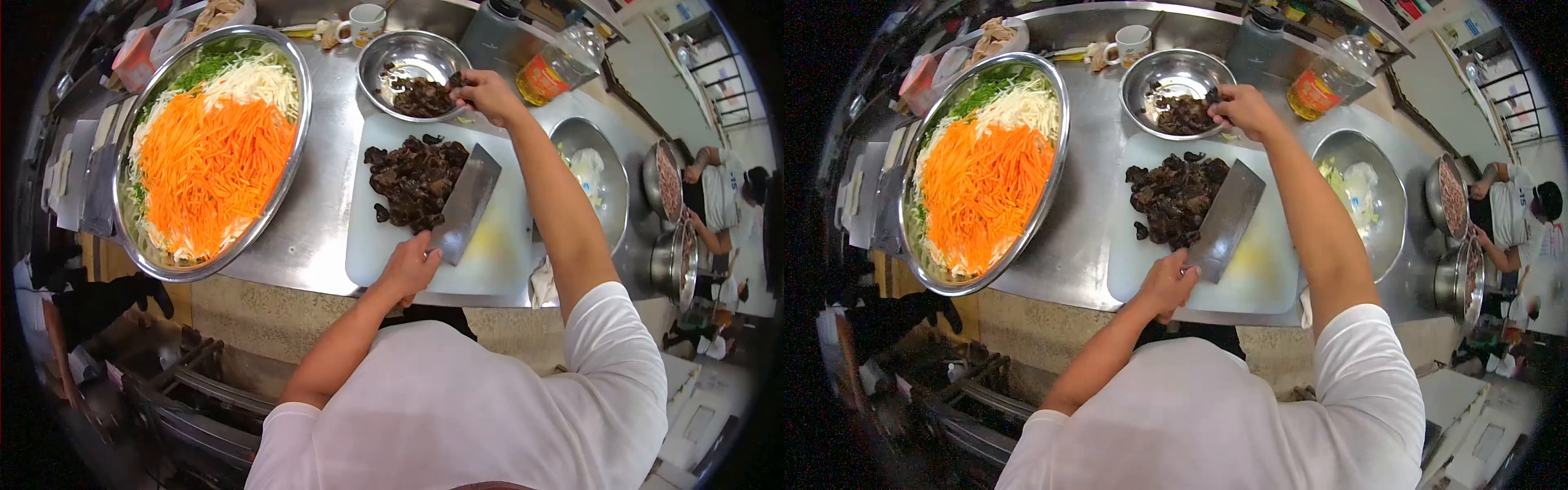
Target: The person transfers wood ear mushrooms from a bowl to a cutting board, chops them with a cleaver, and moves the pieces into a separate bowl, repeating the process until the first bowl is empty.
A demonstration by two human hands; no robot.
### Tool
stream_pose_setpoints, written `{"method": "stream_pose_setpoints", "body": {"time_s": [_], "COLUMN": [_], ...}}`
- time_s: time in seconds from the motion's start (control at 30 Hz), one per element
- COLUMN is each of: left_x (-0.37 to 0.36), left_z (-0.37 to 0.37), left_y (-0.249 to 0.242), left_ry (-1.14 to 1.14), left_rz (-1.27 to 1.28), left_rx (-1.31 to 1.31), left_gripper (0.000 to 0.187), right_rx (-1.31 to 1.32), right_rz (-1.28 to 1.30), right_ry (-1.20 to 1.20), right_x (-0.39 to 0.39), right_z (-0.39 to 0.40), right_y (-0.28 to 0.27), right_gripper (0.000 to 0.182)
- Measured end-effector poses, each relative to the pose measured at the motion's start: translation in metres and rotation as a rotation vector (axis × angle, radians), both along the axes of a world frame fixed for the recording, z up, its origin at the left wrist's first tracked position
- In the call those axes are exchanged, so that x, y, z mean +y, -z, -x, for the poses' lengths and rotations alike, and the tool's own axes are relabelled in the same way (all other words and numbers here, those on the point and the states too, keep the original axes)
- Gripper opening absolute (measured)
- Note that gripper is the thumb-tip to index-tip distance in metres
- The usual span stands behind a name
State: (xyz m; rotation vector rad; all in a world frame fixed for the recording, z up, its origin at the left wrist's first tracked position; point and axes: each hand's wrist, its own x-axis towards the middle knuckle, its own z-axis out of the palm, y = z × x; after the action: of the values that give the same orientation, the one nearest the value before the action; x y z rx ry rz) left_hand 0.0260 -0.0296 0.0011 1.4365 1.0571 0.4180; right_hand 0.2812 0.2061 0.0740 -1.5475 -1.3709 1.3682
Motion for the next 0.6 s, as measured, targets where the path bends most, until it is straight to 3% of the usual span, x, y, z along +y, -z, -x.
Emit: {"method": "stream_pose_setpoints", "body": {"time_s": [0.07, 0.1, 0.17, 0.27, 0.33, 0.4, 0.6], "left_x": [0.000, 0.001, 0.002, 0.000, -0.003, -0.013, -0.016], "left_z": [-0.001, -0.001, -0.001, 0.001, 0.004, 0.009, 0.030], "left_y": [0.010, -0.002, -0.007, -0.008, -0.014, -0.012, -0.026], "left_ry": [0.000, 0.004, 0.015, 0.012, -0.012, -0.060, -0.299], "left_rz": [-0.096, 0.039, 0.069, 0.086, 0.109, 0.091, 0.139], "left_rx": [0.023, 0.010, -0.021, -0.045, -0.068, -0.138, -0.315], "left_gripper": [0.026, 0.025, 0.025, 0.021, 0.022, 0.019, 0.011], "right_rx": [0.086, 0.141, 0.164, 0.171, -0.050, -0.524, -0.577], "right_rz": [0.027, 0.057, 0.103, 0.123, 0.045, -0.025, -0.136], "right_ry": [0.034, 0.055, 0.051, 0.164, 0.151, 0.132, 0.047], "right_x": [-0.045, -0.065, -0.102, -0.159, -0.184, -0.200, -0.208], "right_z": [-0.008, -0.014, -0.028, -0.032, -0.035, -0.041, 0.016], "right_y": [-0.023, -0.026, -0.029, -0.024, -0.005, 0.029, 0.028], "right_gripper": [0.024, 0.027, 0.033, 0.026, 0.016, 0.017, 0.029]}}
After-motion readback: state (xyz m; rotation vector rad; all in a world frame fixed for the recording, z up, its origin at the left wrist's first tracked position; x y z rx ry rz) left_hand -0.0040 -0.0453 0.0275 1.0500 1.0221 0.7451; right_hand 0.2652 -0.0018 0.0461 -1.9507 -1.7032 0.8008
